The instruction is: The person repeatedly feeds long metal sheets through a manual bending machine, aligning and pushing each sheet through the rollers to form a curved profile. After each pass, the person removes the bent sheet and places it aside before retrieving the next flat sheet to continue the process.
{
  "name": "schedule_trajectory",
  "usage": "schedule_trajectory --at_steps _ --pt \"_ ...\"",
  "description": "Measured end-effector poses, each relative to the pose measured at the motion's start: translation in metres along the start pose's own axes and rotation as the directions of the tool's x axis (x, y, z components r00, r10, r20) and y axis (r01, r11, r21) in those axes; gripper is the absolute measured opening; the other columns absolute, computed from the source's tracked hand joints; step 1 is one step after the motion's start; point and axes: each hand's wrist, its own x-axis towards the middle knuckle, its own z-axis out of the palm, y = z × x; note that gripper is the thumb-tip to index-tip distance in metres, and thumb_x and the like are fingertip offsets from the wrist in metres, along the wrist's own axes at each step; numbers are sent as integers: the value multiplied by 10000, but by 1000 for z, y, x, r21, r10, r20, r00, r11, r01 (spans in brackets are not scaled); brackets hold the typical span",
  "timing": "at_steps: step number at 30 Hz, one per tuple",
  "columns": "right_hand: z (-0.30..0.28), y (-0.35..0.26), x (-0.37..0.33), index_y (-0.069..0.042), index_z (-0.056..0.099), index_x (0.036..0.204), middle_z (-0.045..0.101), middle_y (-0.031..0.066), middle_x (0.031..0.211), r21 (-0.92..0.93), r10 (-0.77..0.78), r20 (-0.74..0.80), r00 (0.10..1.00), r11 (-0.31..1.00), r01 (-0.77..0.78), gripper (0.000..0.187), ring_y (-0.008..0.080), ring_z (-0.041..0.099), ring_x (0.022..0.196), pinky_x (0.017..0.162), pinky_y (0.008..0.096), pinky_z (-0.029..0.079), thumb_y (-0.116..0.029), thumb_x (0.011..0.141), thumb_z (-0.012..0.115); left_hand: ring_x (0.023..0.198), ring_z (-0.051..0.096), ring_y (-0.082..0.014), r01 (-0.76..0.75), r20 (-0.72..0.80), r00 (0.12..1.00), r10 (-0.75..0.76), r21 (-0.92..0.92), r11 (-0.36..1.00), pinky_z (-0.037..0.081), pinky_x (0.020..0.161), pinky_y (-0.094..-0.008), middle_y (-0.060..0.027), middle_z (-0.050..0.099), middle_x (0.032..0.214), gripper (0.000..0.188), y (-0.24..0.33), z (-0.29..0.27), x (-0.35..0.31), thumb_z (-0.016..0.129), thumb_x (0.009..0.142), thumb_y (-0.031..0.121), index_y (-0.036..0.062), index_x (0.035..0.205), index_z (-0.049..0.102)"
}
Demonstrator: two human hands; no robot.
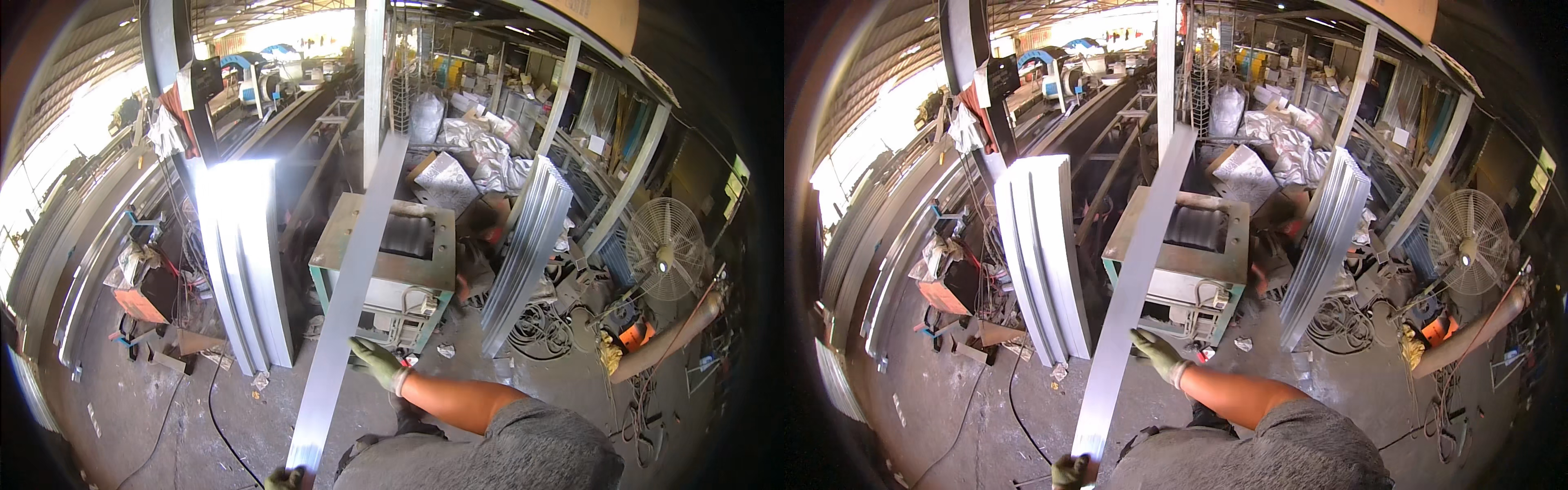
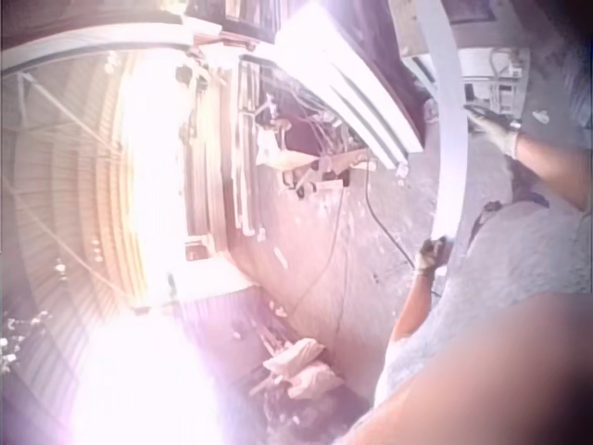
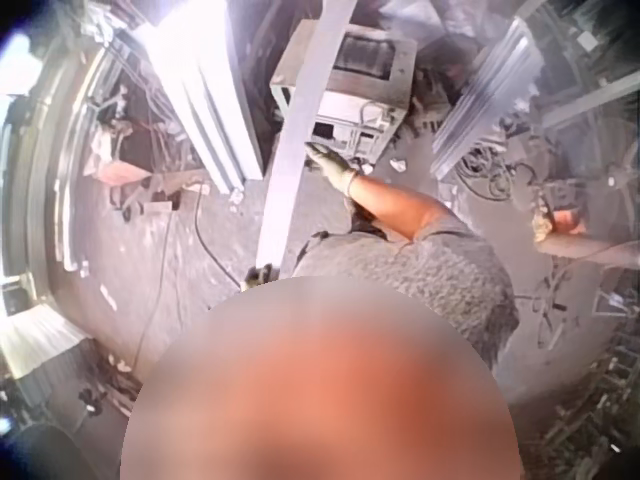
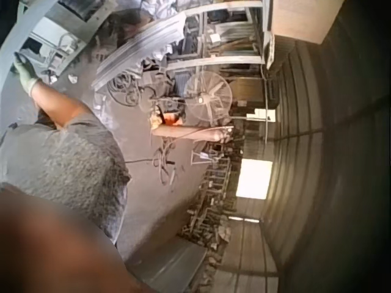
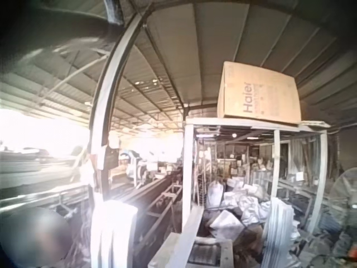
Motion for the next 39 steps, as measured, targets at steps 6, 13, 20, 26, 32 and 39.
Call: schedule_trajectory --at_steps 6,13,20,26,32,39 --pt "22 -72 3 54 669 1395 730 100 1347 -21 -297 65 953 954 299 335 193 669 1297 1170 338 528 -139 1127 610 976 759 -375 -310 -70 950 306 -60 949 587 896 -482 -219 775 1044 537 96 98 87 832 935 469 5 1184 724" --pt "-1 -125 -34 -62 737 1340 801 87 1219 -437 -461 -1 888 799 414 443 187 724 1117 1021 335 543 -362 1015 776 1351 607 -441 -715 -70 624 779 352 604 483 1155 -519 -228 657 1437 584 248 98 91 803 929 208 35 1452 611" --pt "-63 -88 -45 -65 774 1135 797 137 1029 -757 -579 -33 815 547 358 275 290 763 945 858 394 592 -202 903 830 1516 463 -494 -668 -205 153 967 699 253 356 1254 -612 -226 545 1597 695 371 -42 22 776 927 124 47 1567 519" --pt "-112 -83 -38 -64 790 1013 779 147 981 -832 -638 366 678 102 546 254 388 731 934 824 493 580 -67 763 746 1583 370 -447 -347 -93 545 833 879 326 213 1318 -642 -189 501 1643 1140 350 -92 17 971 661 455 45 1601 473" --pt "-125 -83 -2 -126 780 1019 789 59 1066 -775 -481 569 667 -43 631 266 297 725 1063 989 493 530 -154 755 764 1359 617 -454 -200 112 978 175 734 649 532 1128 -502 -241 616 1516 1115 205 -72 5 1026 593 482 27 1501 565" --pt "-126 -75 68 -150 808 1078 792 48 1123 -626 -231 771 594 -102 773 321 282 705 1126 1085 461 490 -156 761 757 1154 707 -473 -35 194 976 -95 575 817 582 974 -537 -285 718 1255 545 104 14 -41 680 870 214 29 1379 622"
